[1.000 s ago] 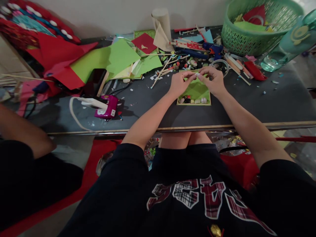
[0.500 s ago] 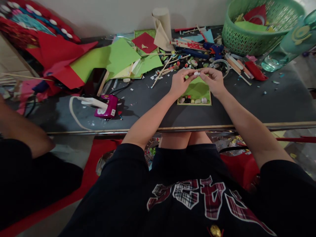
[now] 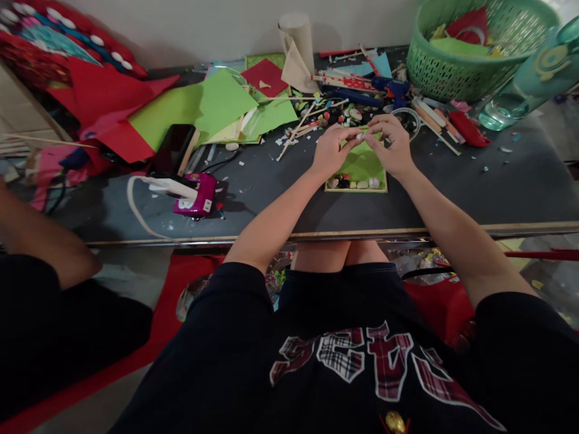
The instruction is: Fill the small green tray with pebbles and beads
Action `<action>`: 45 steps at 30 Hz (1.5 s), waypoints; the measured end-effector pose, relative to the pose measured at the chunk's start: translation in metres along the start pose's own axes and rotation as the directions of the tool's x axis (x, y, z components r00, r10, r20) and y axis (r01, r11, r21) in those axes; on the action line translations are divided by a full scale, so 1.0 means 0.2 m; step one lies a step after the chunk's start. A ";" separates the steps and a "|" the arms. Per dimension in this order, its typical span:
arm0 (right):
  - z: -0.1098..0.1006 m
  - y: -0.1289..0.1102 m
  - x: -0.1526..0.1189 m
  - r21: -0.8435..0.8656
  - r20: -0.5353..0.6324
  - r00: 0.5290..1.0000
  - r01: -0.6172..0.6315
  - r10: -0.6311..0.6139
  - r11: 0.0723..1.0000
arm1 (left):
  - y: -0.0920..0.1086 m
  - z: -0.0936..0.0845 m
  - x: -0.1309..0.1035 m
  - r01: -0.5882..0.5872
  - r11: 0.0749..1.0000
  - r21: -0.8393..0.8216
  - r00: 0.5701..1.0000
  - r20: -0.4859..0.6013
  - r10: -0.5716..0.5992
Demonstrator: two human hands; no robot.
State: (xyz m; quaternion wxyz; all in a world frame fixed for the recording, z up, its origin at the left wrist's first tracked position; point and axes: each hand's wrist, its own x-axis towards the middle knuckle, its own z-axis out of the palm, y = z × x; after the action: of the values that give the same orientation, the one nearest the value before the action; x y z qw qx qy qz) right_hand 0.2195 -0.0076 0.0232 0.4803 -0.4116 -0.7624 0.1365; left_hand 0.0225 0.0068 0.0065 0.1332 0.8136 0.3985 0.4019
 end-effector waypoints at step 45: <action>0.04 0.10 0.00 0.036 0.028 0.996 -0.082 0.081 0.996 | 0.00 0.00 0.01 -0.056 0.997 -0.055 0.998 0.017 0.057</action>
State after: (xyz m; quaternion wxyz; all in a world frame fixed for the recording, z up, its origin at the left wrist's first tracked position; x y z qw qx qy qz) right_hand 0.2226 0.0062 0.0073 0.4718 -0.4317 -0.7485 0.1753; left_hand 0.0231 0.0076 0.0071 0.1475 0.8244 0.3629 0.4087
